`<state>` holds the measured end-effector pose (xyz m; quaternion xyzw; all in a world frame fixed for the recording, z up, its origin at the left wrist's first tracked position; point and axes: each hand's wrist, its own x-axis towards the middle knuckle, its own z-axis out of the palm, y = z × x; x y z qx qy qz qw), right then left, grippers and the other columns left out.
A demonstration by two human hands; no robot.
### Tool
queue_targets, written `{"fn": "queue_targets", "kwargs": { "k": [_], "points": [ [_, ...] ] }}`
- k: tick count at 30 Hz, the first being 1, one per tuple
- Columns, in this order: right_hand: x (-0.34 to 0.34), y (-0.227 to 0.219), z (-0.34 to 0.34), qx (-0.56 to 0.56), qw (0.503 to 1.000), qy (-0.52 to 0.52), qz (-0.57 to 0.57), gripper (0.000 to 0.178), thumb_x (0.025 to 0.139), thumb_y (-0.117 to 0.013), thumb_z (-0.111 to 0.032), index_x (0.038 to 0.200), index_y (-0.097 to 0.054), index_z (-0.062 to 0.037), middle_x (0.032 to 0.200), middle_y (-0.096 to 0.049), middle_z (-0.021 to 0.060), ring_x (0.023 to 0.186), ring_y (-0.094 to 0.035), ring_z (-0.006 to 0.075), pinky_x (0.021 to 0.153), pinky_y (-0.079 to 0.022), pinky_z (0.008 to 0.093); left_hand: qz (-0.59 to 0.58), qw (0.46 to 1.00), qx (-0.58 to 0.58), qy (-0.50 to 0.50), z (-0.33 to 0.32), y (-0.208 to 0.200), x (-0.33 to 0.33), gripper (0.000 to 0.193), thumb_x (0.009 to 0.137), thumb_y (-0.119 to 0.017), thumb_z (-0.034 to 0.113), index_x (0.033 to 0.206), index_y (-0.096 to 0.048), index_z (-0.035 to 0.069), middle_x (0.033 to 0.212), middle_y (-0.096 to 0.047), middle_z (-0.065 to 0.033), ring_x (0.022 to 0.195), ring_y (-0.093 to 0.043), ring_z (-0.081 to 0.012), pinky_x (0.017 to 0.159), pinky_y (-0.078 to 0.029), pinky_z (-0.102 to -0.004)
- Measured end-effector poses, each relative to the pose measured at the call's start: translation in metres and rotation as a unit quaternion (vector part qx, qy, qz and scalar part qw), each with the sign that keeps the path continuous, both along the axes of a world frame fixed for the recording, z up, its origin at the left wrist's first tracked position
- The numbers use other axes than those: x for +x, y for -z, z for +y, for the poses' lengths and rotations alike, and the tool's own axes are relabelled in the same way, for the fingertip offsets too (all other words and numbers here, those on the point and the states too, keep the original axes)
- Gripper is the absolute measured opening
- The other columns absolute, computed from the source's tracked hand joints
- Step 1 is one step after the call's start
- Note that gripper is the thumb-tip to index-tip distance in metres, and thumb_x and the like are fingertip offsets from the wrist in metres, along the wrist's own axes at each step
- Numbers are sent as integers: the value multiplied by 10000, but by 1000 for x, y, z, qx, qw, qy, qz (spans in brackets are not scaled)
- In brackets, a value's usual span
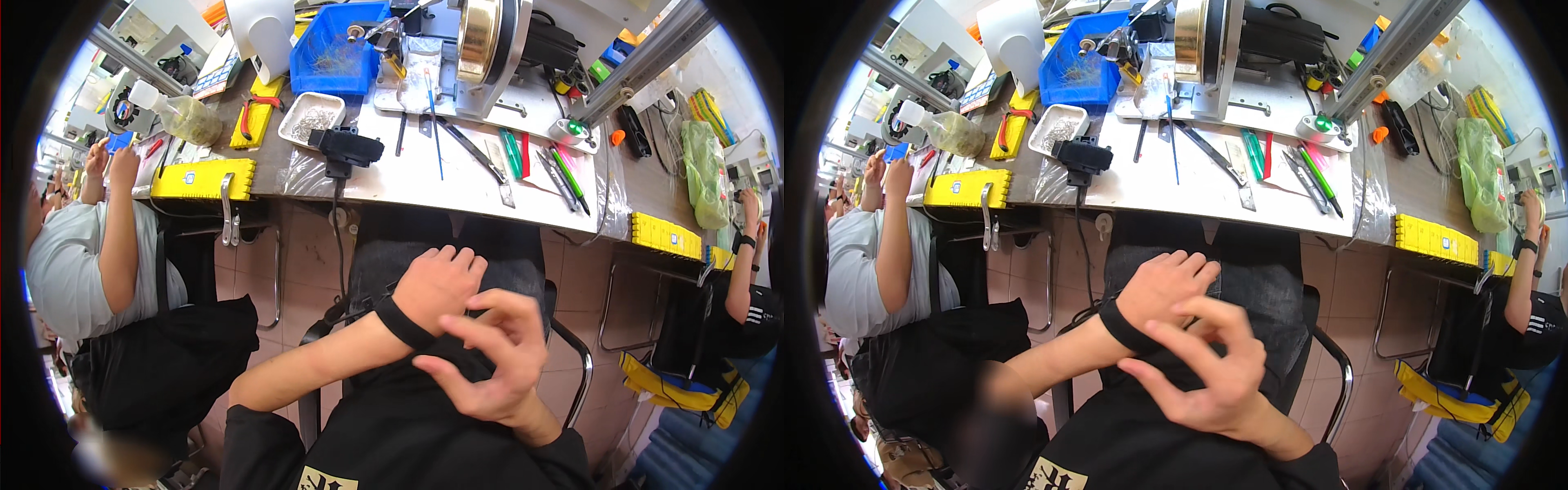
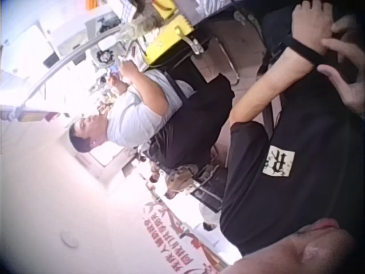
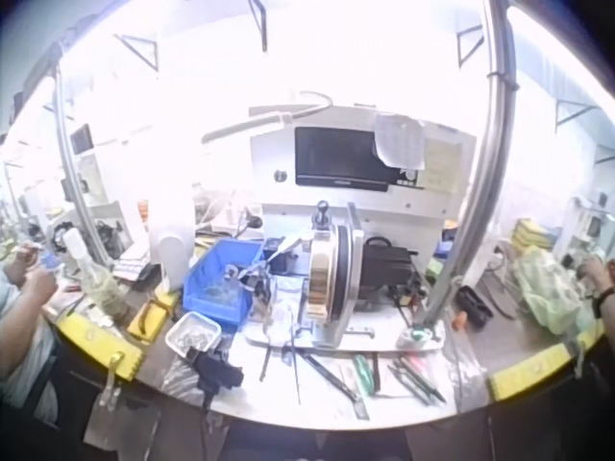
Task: Assembling and testing small mechanical components using precision tools and a machine.
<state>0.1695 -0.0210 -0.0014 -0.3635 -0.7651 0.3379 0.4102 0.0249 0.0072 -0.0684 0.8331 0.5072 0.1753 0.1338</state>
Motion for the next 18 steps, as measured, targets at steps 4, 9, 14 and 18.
{"fn": "queue_targets", "kwargs": {
  "k": [4, 9, 14, 18],
  "points": [
    [-14, -8, -1, -19, 996, -8, -91, 399, 677, -897, -151, 1028, -736, -47, 1036, -581, 92, 648, -566, 165, 581, -479, 293, 63, 997, -42, 23, 0, -4, 7, 352, 709, -671, 222, 975, -630, -6, 879, -594, -107, 792, -583, -247, 658, -467, -309],
    [-21, -19, -12, -54, 980, 6, -191, 335, 743, -849, -140, 1028, -714, -28, 1013, -578, 90, 664, -573, 213, 576, -486, 331, 163, 987, -8, -7, -5, 20, 14, 284, 713, -650, 212, 898, -641, -4, 823, -593, -105, 758, -570, -229, 614, -449, -322],
    [-17, -15, -3, -225, 963, -37, -143, 280, 796, -815, -113, 1009, -673, 0, 953, -541, 87, 602, -511, 166, 543, -443, 309, 192, 981, -11, -8, -11, 29, 15, 251, 715, -646, 194, 865, -640, -8, 784, -592, -106, 752, -563, -221, 588, -439, -316],
    [-16, -17, -1, -267, 953, -60, -130, 237, 841, -744, -85, 1019, -624, 14, 989, -530, 155, 677, -624, 303, 618, -519, 401, 235, 972, 15, -12, -7, 24, 15, 258, 718, -647, 191, 871, -642, -16, 768, -590, -100, 743, -560, -212, 577, -434, -309]
  ]
}}
